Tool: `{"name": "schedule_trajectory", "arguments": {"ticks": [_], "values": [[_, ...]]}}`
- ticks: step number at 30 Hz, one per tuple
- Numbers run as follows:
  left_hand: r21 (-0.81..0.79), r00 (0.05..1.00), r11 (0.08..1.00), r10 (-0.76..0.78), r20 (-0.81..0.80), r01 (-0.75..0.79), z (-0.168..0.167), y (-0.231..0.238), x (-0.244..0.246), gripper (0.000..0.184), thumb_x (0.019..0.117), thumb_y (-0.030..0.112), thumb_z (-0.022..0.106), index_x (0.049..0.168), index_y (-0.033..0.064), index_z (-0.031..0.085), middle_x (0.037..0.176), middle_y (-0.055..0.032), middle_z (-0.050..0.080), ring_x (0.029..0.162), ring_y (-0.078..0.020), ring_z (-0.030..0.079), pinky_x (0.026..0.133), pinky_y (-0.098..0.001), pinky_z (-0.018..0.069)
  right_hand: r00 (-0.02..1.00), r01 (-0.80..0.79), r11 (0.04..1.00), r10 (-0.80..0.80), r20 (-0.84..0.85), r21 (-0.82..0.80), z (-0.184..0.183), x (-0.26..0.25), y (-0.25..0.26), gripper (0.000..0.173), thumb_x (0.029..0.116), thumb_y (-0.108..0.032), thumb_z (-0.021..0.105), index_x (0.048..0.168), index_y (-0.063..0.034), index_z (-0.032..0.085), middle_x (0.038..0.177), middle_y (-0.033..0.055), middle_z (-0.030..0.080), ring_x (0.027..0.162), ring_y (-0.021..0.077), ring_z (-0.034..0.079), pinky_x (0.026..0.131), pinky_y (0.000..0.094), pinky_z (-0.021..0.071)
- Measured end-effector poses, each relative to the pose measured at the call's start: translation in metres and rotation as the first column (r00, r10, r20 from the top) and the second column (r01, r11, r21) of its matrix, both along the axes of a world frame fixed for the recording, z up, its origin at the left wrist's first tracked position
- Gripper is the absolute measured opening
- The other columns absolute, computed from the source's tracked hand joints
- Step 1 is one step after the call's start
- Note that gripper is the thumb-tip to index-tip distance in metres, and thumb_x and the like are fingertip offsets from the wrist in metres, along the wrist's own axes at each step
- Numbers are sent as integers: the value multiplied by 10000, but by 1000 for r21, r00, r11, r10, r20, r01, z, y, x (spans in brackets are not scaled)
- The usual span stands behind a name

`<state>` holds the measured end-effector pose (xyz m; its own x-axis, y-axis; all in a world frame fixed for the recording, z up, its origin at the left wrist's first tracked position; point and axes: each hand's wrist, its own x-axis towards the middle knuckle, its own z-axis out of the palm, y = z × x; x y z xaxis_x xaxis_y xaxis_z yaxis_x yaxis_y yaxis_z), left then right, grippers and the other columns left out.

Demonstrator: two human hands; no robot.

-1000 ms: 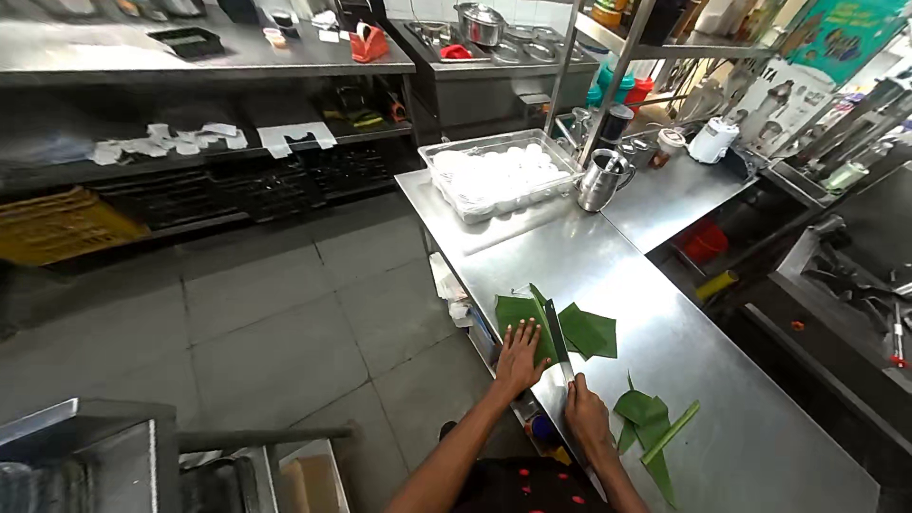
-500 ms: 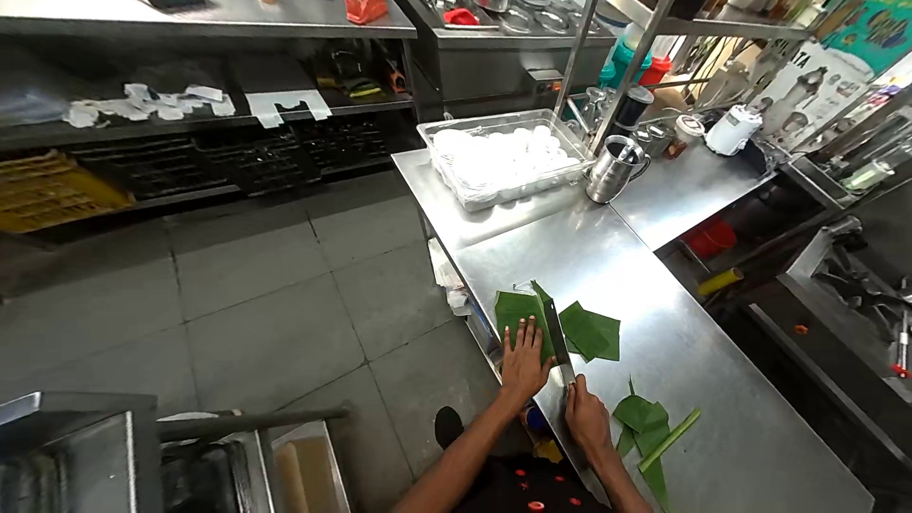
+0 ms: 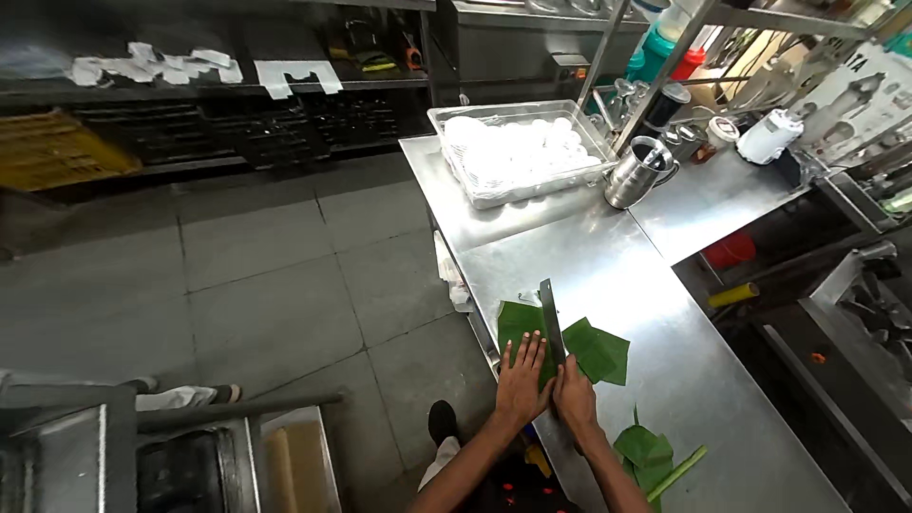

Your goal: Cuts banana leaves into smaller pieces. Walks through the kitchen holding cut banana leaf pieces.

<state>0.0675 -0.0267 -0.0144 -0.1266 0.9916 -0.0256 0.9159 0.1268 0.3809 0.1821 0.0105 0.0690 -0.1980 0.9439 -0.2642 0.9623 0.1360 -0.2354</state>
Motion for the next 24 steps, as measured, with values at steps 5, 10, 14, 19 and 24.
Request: {"name": "schedule_trajectory", "arguments": {"ticks": [5,10,14,19,24], "values": [[-87,999,996,-36,8,37,9,1,-1,874,958,655,386,1663,176,190,1745,-30,65,1605,-263,3,1248,-651,21,1000,3,998,-2,7,-59,7,-38,48,332,1101,-338,391,1320,-136,538,905,131,723,907,334,733,786,509,586],[-132,997,990,-37,73,46,19,1,-4,863,978,702,304,1649,162,249,1741,-37,94,1605,-270,13,1251,-645,-3,999,-9,999,7,-50,-48,13,-68,78,369,1113,-373,375,1335,-107,500,888,191,694,867,400,718,720,565,576],[-101,995,994,-34,89,43,17,2,-6,888,976,751,234,1650,172,247,1739,-24,115,1606,-258,15,1257,-641,-4,996,-30,999,29,-83,-18,10,-93,106,353,1114,-359,361,1320,-103,489,893,210,684,842,421,714,652,572,572],[21,993,998,54,102,-56,12,-3,-10,1006,863,862,392,1626,209,326,1736,-40,130,1605,-266,35,1275,-609,19,908,0,994,-45,-417,-108,16,-87,164,347,1107,-305,408,1290,-39,534,776,161,656,593,295,671,567,488,592],[49,874,906,390,290,-420,28,-29,-16,1047,723,646,802,1605,298,356,1708,-177,153,1531,-394,267,1179,-613,321,734,84,996,-77,-675,-23,87,-7,92,393,1111,-441,385,1309,-122,502,675,105,573,498,265,569,453,436,514]]}}
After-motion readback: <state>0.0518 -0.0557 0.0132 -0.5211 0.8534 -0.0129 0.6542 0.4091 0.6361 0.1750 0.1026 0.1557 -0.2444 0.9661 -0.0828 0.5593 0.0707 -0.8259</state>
